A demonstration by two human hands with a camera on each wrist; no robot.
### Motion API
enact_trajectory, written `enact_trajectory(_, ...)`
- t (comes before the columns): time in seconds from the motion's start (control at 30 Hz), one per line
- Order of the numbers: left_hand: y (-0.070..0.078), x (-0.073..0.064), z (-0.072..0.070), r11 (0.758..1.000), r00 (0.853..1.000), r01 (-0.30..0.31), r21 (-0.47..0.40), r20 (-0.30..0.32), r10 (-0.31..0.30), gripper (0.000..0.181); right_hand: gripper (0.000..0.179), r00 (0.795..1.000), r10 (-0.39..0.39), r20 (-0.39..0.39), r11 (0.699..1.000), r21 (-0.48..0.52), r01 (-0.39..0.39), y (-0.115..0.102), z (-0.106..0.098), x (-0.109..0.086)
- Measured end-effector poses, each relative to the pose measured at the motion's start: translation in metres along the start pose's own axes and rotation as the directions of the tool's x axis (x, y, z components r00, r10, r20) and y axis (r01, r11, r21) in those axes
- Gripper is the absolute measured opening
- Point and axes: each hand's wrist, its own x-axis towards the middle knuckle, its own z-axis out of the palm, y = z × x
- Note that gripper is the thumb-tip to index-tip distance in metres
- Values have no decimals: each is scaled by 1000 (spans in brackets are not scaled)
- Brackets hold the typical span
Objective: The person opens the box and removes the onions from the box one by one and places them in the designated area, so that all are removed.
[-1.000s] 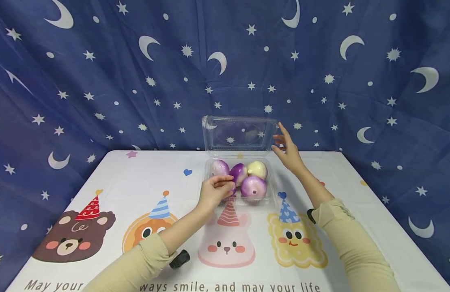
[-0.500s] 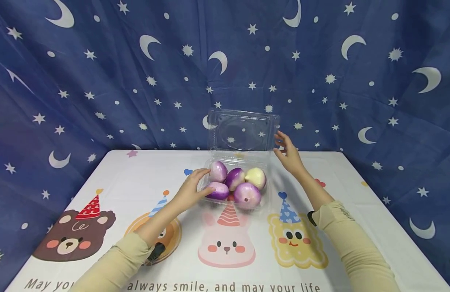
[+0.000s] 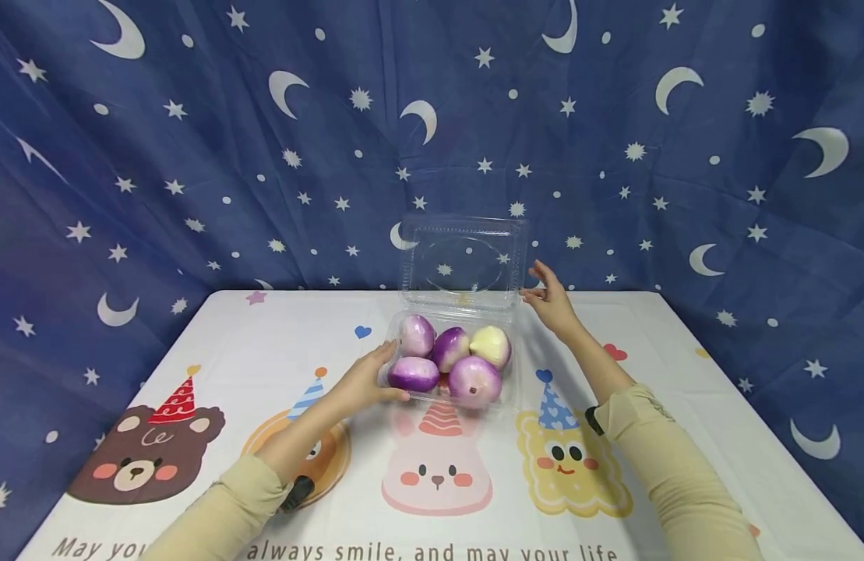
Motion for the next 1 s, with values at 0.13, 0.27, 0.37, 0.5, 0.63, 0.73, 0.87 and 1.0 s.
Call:
enact_trajectory(0.13,-1,-3,5,1000,1000,0,4,1,0,87,60,997,72,-8,997,6,-72,10,3,1)
enact_trajectory(0.27,3,-2,11,999,999,16,33,-38,-15,85,62,995,90,31,994,58,-92,17,7,-1)
enact_trajectory(0.37,7,-2,16,998,995,32,57,-93,-26,87,65,992,117,44,986,113,-121,15,12,-2)
enact_trajectory(0.5,12,-4,21,997,990,43,65,-134,-34,89,61,990,141,17,986,87,-142,13,16,-2)
enact_trajectory(0.63,15,-7,24,997,990,49,66,-139,-39,88,56,990,140,15,988,62,-141,18,17,-3)
enact_trajectory(0.73,19,-9,27,996,990,47,76,-140,-36,88,57,987,147,67,986,73,-152,22,16,-5)
enact_trajectory(0.87,27,-10,32,995,990,32,98,-140,-18,88,62,975,175,134,975,112,-190,25,15,-7)
enact_trajectory(1.0,31,-10,35,993,988,33,114,-153,-15,86,63,964,204,171,967,116,-225,27,14,-8)
